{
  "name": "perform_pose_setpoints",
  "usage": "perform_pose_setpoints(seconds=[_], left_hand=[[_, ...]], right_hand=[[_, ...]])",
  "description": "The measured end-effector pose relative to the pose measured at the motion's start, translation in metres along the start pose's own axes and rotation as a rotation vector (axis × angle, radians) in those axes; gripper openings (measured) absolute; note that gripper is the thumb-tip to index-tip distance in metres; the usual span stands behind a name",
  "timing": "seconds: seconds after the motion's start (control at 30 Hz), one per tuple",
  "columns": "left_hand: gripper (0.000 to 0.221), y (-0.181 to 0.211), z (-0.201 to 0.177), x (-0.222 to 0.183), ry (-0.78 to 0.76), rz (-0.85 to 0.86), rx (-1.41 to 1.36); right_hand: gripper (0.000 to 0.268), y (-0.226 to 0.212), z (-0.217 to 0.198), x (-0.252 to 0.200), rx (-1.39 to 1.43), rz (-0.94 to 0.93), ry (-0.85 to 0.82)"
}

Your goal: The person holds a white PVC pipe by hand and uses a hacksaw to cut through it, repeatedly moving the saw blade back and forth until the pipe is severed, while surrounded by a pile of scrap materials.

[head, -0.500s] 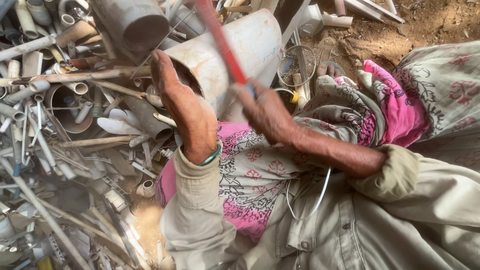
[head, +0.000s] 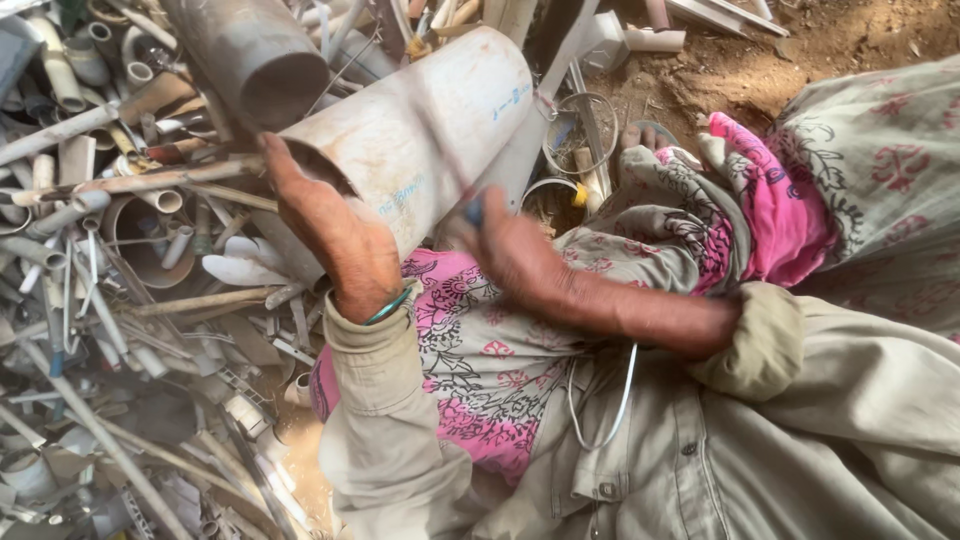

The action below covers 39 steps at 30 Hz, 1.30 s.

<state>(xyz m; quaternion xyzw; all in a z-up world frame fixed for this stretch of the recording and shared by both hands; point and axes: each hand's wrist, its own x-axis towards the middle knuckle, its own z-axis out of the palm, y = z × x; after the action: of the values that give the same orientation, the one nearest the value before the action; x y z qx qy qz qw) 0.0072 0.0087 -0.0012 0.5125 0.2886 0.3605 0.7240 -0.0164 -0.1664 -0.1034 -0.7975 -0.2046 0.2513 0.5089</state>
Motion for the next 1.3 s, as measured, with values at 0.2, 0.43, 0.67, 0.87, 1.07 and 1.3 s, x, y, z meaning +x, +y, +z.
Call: perform_pose_setpoints(seconds=[0.2,0.43,0.67,0.87,1.07,1.3], left_hand=[[0.086,0.020,0.004,-0.020,-0.199,-0.084,0.060],[0.094,0.021,0.021,-0.018,-0.189,0.031,0.456],[0.087,0.023,-0.008,0.007,-0.177,0.063,0.552],[0.086,0.033,-0.004,0.015,-0.320,-0.095,0.635],[0.075,0.021,0.001,-0.028,-0.465,0.136,0.904],[0.074,0.042,0.015,-0.010,-0.187,-0.132,0.632]], right_hand=[[0.041,0.045,0.009,0.021,-0.118,0.028,0.021],[0.035,0.023,0.002,0.020,-0.137,0.033,-0.019],[0.035,0.015,-0.030,0.036,-0.158,-0.114,0.103],[0.027,-0.010,0.012,0.031,-0.165,-0.206,0.084],[0.027,0.083,-0.022,0.074,-0.214,0.059,0.143],[0.041,0.034,-0.007,0.007,-0.064,-0.300,0.046]])
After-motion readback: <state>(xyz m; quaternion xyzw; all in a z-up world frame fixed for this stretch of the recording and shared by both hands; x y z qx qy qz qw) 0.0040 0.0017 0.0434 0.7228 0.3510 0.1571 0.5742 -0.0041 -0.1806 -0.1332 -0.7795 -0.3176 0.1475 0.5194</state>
